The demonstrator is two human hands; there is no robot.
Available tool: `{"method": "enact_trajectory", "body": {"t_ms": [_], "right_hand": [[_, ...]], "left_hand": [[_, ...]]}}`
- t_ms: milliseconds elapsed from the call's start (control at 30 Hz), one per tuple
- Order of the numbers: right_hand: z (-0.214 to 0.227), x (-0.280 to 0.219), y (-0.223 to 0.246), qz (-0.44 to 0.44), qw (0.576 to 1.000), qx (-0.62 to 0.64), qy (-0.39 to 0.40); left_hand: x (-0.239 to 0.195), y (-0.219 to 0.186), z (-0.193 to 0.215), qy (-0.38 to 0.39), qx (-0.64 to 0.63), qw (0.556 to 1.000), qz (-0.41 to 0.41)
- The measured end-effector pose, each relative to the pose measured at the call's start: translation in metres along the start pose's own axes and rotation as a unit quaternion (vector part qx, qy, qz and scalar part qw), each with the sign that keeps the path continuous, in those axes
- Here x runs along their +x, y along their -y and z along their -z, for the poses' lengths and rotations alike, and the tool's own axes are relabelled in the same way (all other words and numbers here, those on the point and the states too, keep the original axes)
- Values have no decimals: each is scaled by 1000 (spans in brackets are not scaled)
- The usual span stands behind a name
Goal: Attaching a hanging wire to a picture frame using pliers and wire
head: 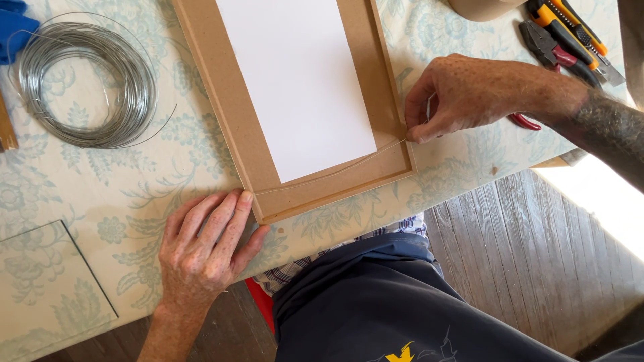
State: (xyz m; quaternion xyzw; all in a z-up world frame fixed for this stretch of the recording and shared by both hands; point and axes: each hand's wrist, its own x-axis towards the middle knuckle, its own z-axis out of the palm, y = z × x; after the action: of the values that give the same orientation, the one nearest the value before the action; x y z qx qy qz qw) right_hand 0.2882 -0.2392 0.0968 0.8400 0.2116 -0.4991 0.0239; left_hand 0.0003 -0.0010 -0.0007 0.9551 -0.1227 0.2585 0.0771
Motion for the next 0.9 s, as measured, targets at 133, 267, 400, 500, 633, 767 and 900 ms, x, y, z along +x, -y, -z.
{"method": "enact_trajectory", "body": {"t_ms": [133,267,400,500,633,767,900], "right_hand": [[1,0,4,-10,1000,-6,9],[2,0,7,-28,999,-15,12],[3,-1,10,-37,999,-23,10],[1,5,5,-20,999,-46,12],[2,5,7,-29,998,-51,18],[3,6,6,-32,999,-30,31],[3,2,11,-32,999,-31,25]], "left_hand": [[-1,0,0,2,6,1000,0],[0,0,-1,-5,-1,1000,0],[0,0,-1,-5,-2,1000,3],[0,0,0,-4,-7,1000,4],[-1,-1,0,-2,-2,1000,8],[0,0,-1,-15,-2,1000,1],[-3,1,-2,-20,0,1000,-2]]}}
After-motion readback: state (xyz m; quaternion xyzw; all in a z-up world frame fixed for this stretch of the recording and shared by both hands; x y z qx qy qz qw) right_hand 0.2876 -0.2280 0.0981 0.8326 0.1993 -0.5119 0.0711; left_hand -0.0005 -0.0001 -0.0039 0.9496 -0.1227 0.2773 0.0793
